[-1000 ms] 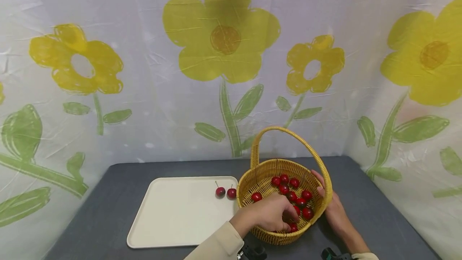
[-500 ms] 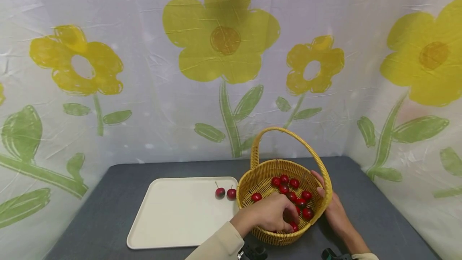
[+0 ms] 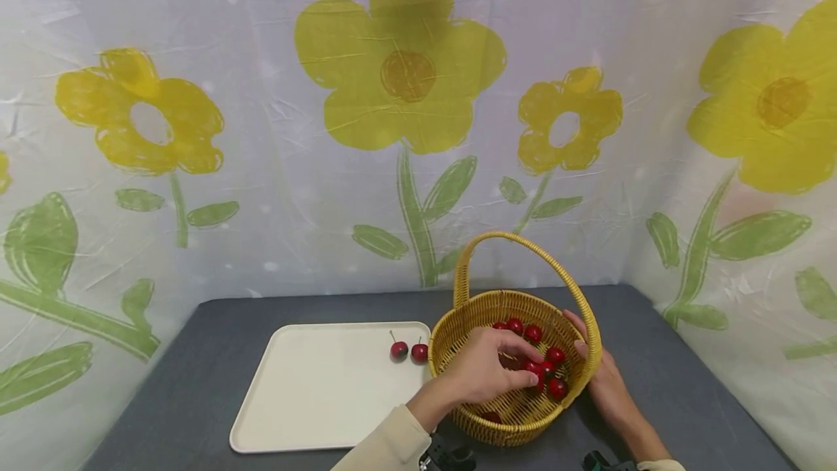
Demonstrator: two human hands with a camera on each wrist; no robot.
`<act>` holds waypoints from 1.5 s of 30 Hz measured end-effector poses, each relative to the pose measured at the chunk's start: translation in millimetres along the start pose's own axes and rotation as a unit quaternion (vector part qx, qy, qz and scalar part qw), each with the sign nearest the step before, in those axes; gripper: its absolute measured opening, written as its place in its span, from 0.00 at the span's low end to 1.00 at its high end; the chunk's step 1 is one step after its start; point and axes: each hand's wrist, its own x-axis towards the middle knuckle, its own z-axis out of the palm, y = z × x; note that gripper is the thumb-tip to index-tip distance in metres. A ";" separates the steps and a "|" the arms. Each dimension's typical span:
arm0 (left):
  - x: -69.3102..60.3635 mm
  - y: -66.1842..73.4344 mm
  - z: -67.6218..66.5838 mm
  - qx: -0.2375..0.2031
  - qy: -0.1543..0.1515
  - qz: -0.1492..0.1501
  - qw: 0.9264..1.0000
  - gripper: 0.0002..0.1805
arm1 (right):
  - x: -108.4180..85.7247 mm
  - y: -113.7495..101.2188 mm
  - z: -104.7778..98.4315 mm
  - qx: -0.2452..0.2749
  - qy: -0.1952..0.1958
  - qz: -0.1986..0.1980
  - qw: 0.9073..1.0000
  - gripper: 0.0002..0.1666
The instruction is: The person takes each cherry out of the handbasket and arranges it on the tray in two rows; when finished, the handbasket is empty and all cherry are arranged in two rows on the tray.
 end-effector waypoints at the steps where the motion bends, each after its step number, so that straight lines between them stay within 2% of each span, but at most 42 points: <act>1: -1.6 1.3 -0.9 -0.003 0.012 0.000 1.000 0.12 | 0.1 -0.1 0.4 0.001 0.000 0.002 1.000 0.33; 7: -12.7 9.5 -11.5 -0.062 0.055 0.006 0.997 0.12 | 0.0 0.1 2.4 0.007 -0.003 0.010 1.000 0.33; 13: -26.9 15.8 -33.1 -0.094 0.098 -0.006 0.991 0.11 | 0.0 1.1 2.3 0.002 0.002 0.012 1.000 0.33; 17: -39.9 15.8 -50.1 -0.097 0.112 -0.009 0.989 0.11 | -0.3 1.5 1.8 0.001 0.005 0.010 1.000 0.33; 23: -65.3 10.6 -79.4 -0.098 0.140 0.006 0.985 0.11 | -0.6 1.5 1.1 0.005 0.003 0.005 1.000 0.32; 29: -93.3 4.7 -114.9 -0.121 0.145 0.018 0.982 0.15 | -0.5 2.8 0.3 0.005 0.002 0.004 1.000 0.32; 34: -117.7 -3.9 -142.9 -0.101 0.162 0.019 0.981 0.18 | -0.3 4.3 -0.8 0.017 -0.006 -0.001 1.000 0.33; 37: -132.5 -10.1 -156.0 -0.078 0.181 0.004 0.980 0.18 | 0.0 4.1 -1.2 0.022 -0.012 -0.006 1.000 0.33; 41: -150.5 -17.8 -168.3 -0.056 0.206 -0.023 0.977 0.17 | 0.2 2.4 -0.9 0.021 -0.010 -0.010 1.000 0.32; 45: -160.2 -26.4 -175.3 -0.042 0.228 -0.048 0.972 0.17 | 0.2 0.9 -1.1 0.015 -0.003 -0.005 1.000 0.32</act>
